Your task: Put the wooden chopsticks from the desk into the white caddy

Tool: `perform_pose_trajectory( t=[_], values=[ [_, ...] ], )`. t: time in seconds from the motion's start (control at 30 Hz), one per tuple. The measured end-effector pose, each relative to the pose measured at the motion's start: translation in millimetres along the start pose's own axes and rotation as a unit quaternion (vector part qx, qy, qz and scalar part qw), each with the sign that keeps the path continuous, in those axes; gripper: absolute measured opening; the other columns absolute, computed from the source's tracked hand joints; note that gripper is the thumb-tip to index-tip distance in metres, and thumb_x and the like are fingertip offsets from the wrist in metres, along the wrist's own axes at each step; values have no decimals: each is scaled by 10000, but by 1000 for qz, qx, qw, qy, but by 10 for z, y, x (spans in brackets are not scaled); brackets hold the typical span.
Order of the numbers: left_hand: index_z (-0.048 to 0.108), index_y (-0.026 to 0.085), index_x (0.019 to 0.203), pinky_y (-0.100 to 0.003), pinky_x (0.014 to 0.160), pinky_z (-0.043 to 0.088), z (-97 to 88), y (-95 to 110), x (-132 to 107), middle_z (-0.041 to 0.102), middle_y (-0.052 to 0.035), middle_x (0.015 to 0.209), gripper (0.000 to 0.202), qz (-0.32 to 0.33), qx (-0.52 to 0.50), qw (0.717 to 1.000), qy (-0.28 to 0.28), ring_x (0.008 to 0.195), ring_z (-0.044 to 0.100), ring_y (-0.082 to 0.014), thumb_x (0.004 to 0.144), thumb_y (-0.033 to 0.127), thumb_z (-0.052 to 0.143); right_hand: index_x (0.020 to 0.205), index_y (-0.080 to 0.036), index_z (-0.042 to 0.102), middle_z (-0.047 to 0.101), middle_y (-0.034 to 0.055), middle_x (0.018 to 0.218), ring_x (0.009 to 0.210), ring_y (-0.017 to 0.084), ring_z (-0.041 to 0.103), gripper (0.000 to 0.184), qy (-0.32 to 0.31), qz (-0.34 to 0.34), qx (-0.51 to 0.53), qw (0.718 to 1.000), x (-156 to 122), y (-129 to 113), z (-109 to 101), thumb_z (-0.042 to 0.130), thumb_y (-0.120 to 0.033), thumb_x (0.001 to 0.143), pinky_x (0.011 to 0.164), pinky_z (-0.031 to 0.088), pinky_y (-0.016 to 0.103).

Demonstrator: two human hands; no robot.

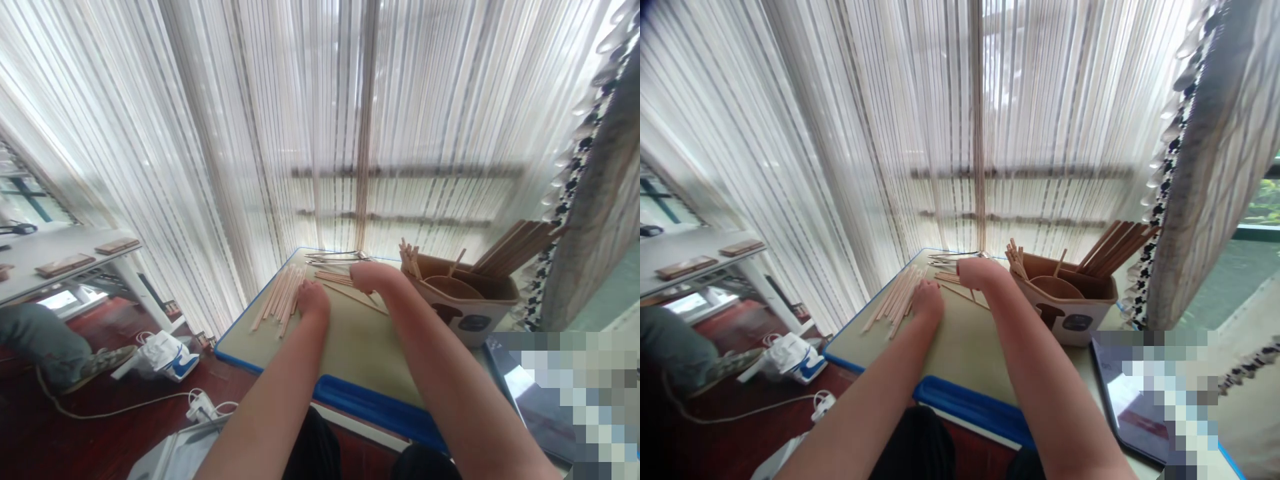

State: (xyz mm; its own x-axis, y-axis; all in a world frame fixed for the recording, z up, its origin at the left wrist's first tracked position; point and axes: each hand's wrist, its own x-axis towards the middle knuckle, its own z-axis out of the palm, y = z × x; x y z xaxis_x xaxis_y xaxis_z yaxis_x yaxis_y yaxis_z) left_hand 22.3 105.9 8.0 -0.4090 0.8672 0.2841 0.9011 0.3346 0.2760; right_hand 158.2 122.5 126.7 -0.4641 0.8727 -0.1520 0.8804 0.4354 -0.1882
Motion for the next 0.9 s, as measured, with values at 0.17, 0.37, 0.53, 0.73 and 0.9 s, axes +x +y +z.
perform_pose_trajectory(
  t=[0.17, 0.37, 0.53, 0.73, 0.9],
  values=[
    [600, 207, 1125, -320, 852, 412, 54, 29, 54, 575, -120, 1122, 405, 64, 0, 998, -13, 1032, 522, -223, 849, 125, 316, 898, -210, 690, 685, 38, 808, 621, 111, 582, 270, 96, -132, 174, 971, -640, 3, -571, 460, -143, 774, 540, 435, 210],
    [623, 261, 1123, -328, 870, 403, 78, 28, 78, 584, -98, 1122, 430, 100, 9, 995, -22, 1035, 520, -228, 838, 133, 328, 914, -141, 649, 692, 67, 849, 676, 111, 623, 175, 291, -94, 378, 874, -1280, 377, -882, 538, -203, 793, 594, 498, 219],
    [612, 275, 1147, -337, 889, 400, 76, 54, 67, 580, -87, 1129, 416, 105, 26, 994, -35, 1053, 511, -228, 836, 160, 361, 866, -127, 608, 692, 89, 813, 597, 104, 610, 199, 337, -23, 389, 857, -1277, 790, -877, 499, -293, 854, 503, 472, 211],
    [624, 273, 1114, -345, 900, 402, 145, 80, 98, 582, -70, 1125, 362, 120, 39, 992, -27, 1029, 516, -226, 836, 218, 398, 804, -136, 616, 698, 91, 801, 540, 107, 586, 200, 221, 72, 260, 937, -1027, 930, -803, 464, -256, 853, 454, 418, 207],
    [638, 250, 1055, -337, 872, 414, 207, 66, 144, 591, -75, 1073, 321, 126, 50, 991, -8, 998, 531, -224, 826, 225, 414, 768, -145, 650, 689, 83, 733, 501, 107, 572, 185, 187, 93, 171, 963, -916, 900, -751, 500, -247, 807, 478, 405, 213]
  ],
)
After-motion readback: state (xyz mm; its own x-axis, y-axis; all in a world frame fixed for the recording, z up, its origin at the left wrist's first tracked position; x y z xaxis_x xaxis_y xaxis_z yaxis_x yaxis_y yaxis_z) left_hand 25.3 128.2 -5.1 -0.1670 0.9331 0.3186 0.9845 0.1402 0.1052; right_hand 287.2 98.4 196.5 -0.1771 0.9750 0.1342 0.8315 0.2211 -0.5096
